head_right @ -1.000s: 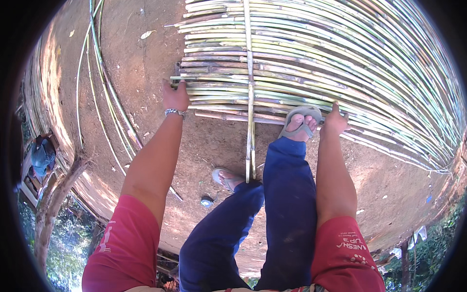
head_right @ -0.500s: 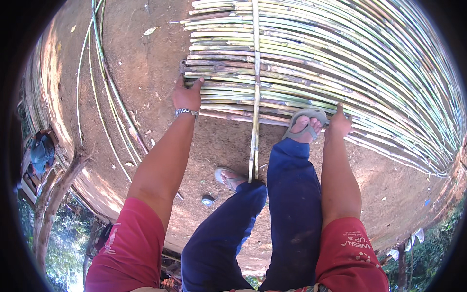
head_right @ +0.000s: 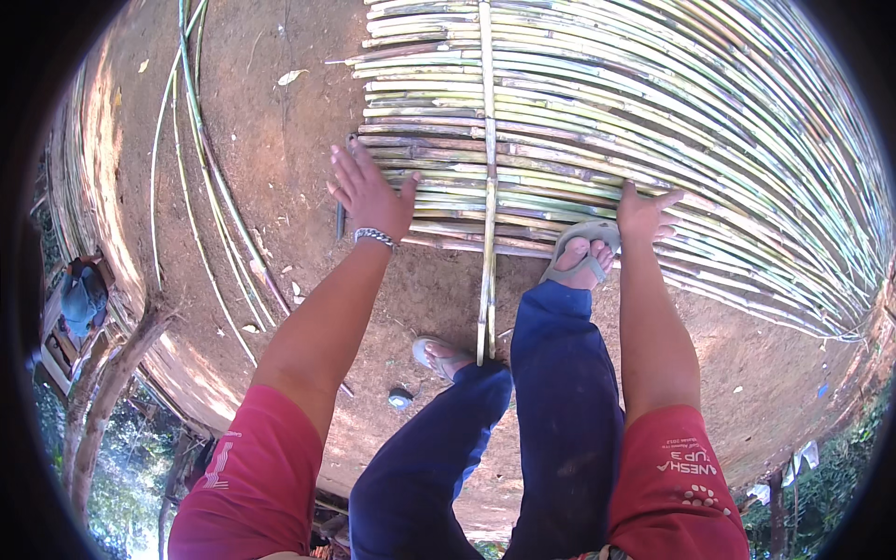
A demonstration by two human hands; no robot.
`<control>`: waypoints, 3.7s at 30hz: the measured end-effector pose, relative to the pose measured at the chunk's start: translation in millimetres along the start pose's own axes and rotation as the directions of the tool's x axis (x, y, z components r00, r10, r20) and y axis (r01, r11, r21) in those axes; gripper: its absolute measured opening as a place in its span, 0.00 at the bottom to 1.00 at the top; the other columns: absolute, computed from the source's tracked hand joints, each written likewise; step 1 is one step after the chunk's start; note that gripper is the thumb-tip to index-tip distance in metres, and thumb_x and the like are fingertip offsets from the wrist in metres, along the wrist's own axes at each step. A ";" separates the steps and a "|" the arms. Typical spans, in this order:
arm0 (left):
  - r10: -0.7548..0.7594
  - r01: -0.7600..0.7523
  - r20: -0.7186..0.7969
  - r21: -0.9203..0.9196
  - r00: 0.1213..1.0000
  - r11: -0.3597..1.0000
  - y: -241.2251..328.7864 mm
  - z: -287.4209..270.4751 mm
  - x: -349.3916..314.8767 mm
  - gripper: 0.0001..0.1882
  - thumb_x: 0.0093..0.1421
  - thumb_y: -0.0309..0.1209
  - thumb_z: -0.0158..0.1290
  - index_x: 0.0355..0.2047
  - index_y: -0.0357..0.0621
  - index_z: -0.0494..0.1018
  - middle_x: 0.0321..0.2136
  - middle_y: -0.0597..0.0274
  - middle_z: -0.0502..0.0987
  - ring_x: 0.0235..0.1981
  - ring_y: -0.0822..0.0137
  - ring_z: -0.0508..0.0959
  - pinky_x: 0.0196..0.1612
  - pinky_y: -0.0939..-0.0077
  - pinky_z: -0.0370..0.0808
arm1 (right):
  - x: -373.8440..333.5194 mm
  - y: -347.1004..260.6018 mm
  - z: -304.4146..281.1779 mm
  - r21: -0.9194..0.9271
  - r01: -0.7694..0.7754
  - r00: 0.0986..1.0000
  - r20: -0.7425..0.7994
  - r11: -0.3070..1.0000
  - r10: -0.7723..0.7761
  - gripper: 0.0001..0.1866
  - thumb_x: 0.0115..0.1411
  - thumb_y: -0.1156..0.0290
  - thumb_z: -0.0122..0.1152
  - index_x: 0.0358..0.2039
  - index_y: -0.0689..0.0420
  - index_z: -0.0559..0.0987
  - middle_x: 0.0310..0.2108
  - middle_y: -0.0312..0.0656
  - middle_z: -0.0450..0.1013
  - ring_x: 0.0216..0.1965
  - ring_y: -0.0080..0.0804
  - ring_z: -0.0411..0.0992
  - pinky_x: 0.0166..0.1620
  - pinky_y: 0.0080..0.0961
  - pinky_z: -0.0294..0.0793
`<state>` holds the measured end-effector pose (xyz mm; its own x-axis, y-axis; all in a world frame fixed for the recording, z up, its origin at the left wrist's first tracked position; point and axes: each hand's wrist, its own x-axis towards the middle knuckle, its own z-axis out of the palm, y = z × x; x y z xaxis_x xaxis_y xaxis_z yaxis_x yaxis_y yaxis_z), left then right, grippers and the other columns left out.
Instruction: The person weaves thin bamboo strips into a mat structure on the ground. They use pliers to cut and secure the strips, arranging them in a grid pattern. The person works on the ground, occasionally adjusting the position of the mat and the strips.
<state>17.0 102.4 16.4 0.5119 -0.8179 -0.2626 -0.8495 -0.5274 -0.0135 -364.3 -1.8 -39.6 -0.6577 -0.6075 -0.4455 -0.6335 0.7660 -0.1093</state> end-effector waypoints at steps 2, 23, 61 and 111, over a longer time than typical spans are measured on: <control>0.241 -0.257 0.227 0.044 0.943 0.965 18.2 -12.5 0.0 0.61 0.58 0.67 0.51 0.74 0.40 0.34 0.74 0.38 0.31 0.75 0.44 0.30 0.71 0.37 0.31 | -4.0 -2.6 -3.7 0.091 0.043 0.998 0.034 0.995 -0.046 0.69 0.50 0.33 0.65 0.75 0.51 0.32 0.70 0.80 0.30 0.71 0.81 0.28 0.71 0.59 0.33; 0.294 -0.346 0.358 0.091 0.886 0.934 61.6 -4.6 33.3 0.53 0.64 0.71 0.34 0.75 0.45 0.36 0.75 0.45 0.32 0.75 0.42 0.31 0.71 0.32 0.37 | -60.1 -43.4 -46.2 -0.371 0.755 0.596 0.047 0.540 -0.802 0.54 0.58 0.38 0.64 0.75 0.44 0.47 0.74 0.61 0.40 0.74 0.63 0.38 0.69 0.69 0.41; 0.099 0.018 0.234 -0.451 0.967 0.892 83.3 -5.1 -79.7 0.50 0.61 0.48 0.53 0.72 0.31 0.42 0.72 0.32 0.39 0.74 0.37 0.33 0.69 0.29 0.32 | -198.3 -156.0 3.3 0.238 0.963 -0.192 0.290 -0.124 -0.938 0.29 0.64 0.58 0.60 0.65 0.46 0.69 0.57 0.46 0.71 0.54 0.47 0.72 0.58 0.45 0.70; 0.311 -0.018 0.561 -0.465 0.767 0.885 -79.5 -128.1 -180.6 0.35 0.62 0.43 0.56 0.65 0.39 0.64 0.61 0.41 0.70 0.63 0.44 0.69 0.67 0.56 0.64 | -122.1 -52.5 -177.9 -0.007 0.836 0.511 0.375 0.548 -0.774 0.37 0.50 0.71 0.62 0.63 0.56 0.67 0.50 0.62 0.73 0.51 0.61 0.72 0.53 0.45 0.73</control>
<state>8.4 262.5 188.4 0.0573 -0.6621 -0.7472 -0.7019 -0.5589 0.4415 -323.3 -5.3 178.6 0.3070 -0.8242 -0.4759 -0.9004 -0.0894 -0.4259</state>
